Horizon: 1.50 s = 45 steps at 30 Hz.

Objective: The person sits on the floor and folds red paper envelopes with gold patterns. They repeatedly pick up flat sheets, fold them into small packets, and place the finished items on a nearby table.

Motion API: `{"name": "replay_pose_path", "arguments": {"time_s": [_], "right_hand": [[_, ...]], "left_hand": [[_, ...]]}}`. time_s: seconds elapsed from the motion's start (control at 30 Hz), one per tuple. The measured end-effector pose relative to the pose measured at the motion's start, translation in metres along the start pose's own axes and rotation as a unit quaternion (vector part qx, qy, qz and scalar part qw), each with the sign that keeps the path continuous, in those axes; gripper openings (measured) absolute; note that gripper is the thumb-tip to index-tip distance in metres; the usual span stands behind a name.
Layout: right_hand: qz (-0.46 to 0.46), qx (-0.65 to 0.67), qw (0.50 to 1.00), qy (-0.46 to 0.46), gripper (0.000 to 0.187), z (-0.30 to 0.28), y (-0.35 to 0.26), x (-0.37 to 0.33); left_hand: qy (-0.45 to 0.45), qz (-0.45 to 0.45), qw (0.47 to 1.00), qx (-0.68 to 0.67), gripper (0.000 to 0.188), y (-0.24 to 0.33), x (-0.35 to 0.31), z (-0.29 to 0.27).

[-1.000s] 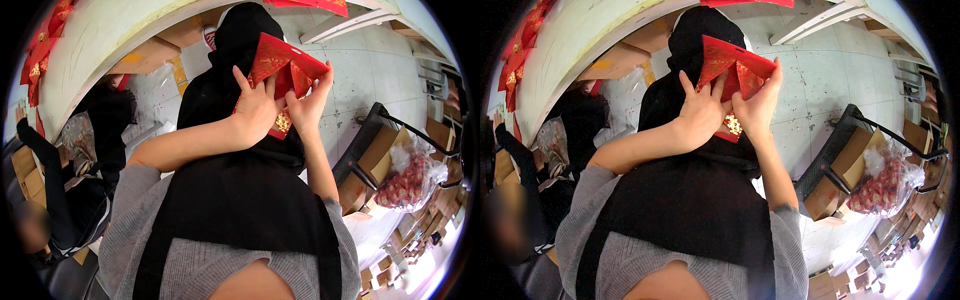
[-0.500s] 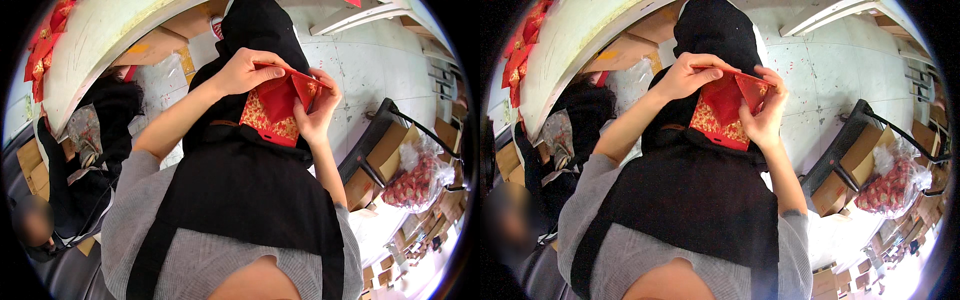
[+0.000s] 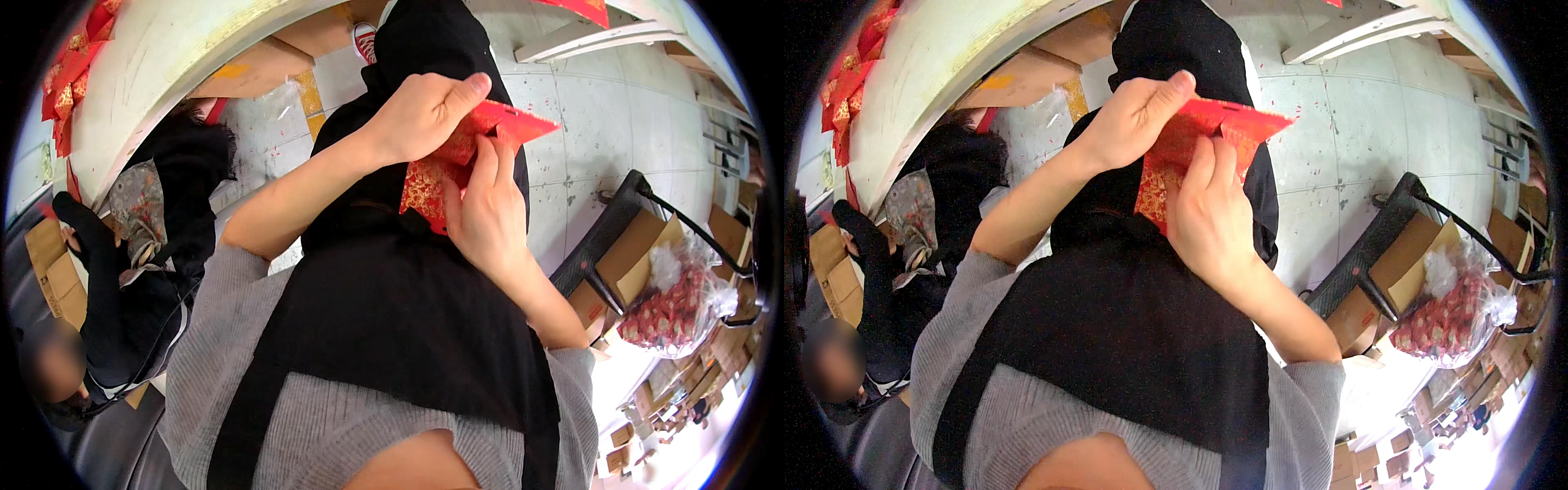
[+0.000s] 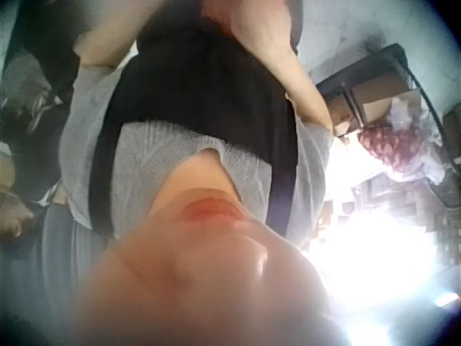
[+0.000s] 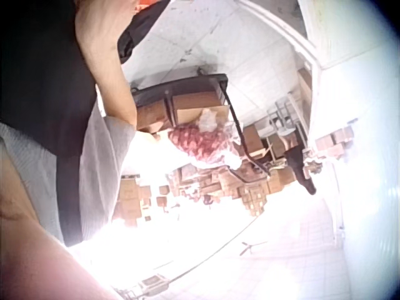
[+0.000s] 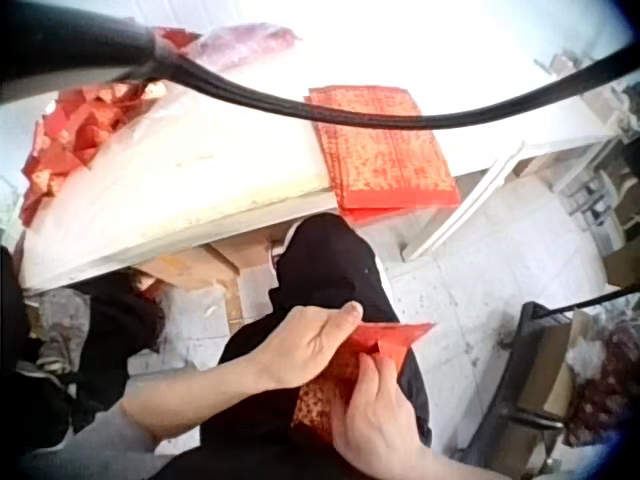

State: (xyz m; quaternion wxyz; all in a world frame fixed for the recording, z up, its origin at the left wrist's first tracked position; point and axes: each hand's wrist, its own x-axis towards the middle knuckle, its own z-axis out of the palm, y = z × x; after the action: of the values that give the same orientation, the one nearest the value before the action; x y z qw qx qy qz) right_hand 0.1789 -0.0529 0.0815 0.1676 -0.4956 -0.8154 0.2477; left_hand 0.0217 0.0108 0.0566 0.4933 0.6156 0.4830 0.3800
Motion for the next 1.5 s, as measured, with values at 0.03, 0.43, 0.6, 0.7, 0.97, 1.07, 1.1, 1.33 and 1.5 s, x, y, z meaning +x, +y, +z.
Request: {"name": "replay_pose_path", "arguments": {"time_s": [0.03, 0.43, 0.6, 0.7, 0.97, 1.07, 1.1, 1.33, 1.5], "right_hand": [[0.016, -0.029, 0.999, -0.028, 0.055, -0.003, -0.001, -0.004], [0.126, 0.157, 0.979, -0.031, 0.035, -0.002, 0.001, 0.001], [0.127, 0.291, 0.948, -0.018, 0.026, 0.003, 0.014, 0.004], [0.187, 0.508, 0.840, -0.020, 0.022, 0.004, 0.019, 0.007], [-0.004, 0.005, 0.999, -0.050, 0.031, -0.011, 0.014, -0.002], [0.038, -0.055, 0.989, -0.134, 0.029, -0.012, 0.013, -0.008], [0.027, -0.091, 0.984, -0.151, 0.027, -0.011, 0.014, -0.009], [0.071, -0.164, 0.967, -0.182, 0.028, -0.005, 0.017, 0.006], [0.141, -0.083, 0.978, -0.130, 0.023, -0.001, 0.026, 0.007]], "left_hand": [[-0.006, -0.011, 1.000, -0.007, 0.060, 0.000, -0.002, 0.002], [0.043, -0.077, 0.992, -0.090, 0.040, -0.010, 0.016, 0.015], [0.031, -0.060, 0.997, -0.047, 0.041, -0.006, 0.017, 0.016], [0.018, -0.066, 0.995, -0.079, 0.041, -0.015, 0.011, 0.019], [0.030, -0.058, 0.995, -0.077, 0.043, -0.020, 0.017, 0.015], [0.007, -0.066, 0.996, -0.064, 0.043, -0.020, 0.016, 0.017], [0.003, -0.065, 0.996, -0.055, 0.043, -0.019, 0.017, 0.017], [0.026, -0.060, 0.998, -0.003, 0.043, -0.019, 0.025, 0.023], [0.025, -0.053, 0.998, 0.016, 0.045, -0.017, 0.028, 0.024]]}}
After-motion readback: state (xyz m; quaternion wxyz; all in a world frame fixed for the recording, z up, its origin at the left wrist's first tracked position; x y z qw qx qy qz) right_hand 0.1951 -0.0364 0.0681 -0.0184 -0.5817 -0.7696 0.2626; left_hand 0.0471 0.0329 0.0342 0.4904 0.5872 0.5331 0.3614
